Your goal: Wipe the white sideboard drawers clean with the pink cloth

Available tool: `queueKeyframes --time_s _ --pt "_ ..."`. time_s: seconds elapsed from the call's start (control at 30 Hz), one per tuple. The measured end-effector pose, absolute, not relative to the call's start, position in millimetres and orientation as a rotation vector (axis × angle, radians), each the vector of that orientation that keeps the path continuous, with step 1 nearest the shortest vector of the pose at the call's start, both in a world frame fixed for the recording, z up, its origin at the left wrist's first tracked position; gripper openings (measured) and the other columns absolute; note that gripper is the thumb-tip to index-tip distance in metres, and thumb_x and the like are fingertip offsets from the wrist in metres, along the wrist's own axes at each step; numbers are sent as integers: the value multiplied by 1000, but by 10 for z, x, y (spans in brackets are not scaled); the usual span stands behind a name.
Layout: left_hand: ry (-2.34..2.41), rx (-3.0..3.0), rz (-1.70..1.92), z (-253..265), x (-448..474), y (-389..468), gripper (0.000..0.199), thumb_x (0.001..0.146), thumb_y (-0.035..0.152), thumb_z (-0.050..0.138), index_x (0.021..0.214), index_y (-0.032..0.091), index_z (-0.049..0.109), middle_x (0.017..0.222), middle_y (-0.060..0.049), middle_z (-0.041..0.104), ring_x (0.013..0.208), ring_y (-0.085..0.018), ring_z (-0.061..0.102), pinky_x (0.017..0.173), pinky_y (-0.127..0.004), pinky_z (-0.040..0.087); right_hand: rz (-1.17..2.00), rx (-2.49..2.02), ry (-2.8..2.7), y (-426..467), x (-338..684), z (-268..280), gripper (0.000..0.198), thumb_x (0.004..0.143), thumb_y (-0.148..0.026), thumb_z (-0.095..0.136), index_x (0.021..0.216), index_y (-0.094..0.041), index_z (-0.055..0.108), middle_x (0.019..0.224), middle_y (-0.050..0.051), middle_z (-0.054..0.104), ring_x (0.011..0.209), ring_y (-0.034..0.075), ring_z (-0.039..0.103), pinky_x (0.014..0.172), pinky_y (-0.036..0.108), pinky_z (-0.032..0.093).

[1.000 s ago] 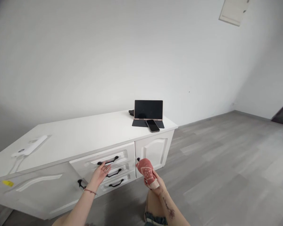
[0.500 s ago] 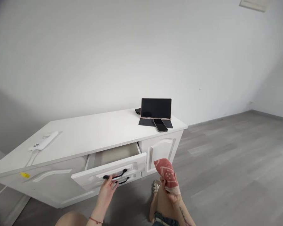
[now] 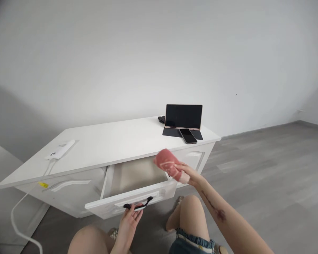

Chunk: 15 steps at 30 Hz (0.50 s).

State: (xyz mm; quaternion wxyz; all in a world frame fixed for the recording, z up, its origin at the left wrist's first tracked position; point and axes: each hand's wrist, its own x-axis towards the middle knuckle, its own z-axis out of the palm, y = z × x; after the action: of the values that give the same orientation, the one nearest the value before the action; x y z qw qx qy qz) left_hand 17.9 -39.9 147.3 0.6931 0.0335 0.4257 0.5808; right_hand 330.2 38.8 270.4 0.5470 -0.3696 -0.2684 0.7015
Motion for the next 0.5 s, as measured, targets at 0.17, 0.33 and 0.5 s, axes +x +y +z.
queueKeyframes --time_s 0.17,0.33,0.5 --pt "949 57 1298 1487 183 -592 10 82 13 65 75 20 67 88 -12 76 101 -28 72 100 -43 52 1629 -895 -1919 908 2345 3169 42 80 -24 66 119 -9 65 102 7 71 90 15 64 85 27 49" --pt "979 20 1324 1451 207 -697 15 79 10 67 71 22 65 83 -10 76 90 -25 74 92 -39 57 878 -659 -2683 1227 1405 2571 48 73 -17 70 121 -20 68 119 8 67 105 23 60 92 33 44" --pt "1011 -35 1274 1275 195 -729 20 72 9 73 67 24 60 76 -7 76 82 -23 74 90 -34 57 505 -374 -3058 1190 948 1885 66 67 -26 79 129 -40 60 134 0 61 112 27 57 86 35 45"
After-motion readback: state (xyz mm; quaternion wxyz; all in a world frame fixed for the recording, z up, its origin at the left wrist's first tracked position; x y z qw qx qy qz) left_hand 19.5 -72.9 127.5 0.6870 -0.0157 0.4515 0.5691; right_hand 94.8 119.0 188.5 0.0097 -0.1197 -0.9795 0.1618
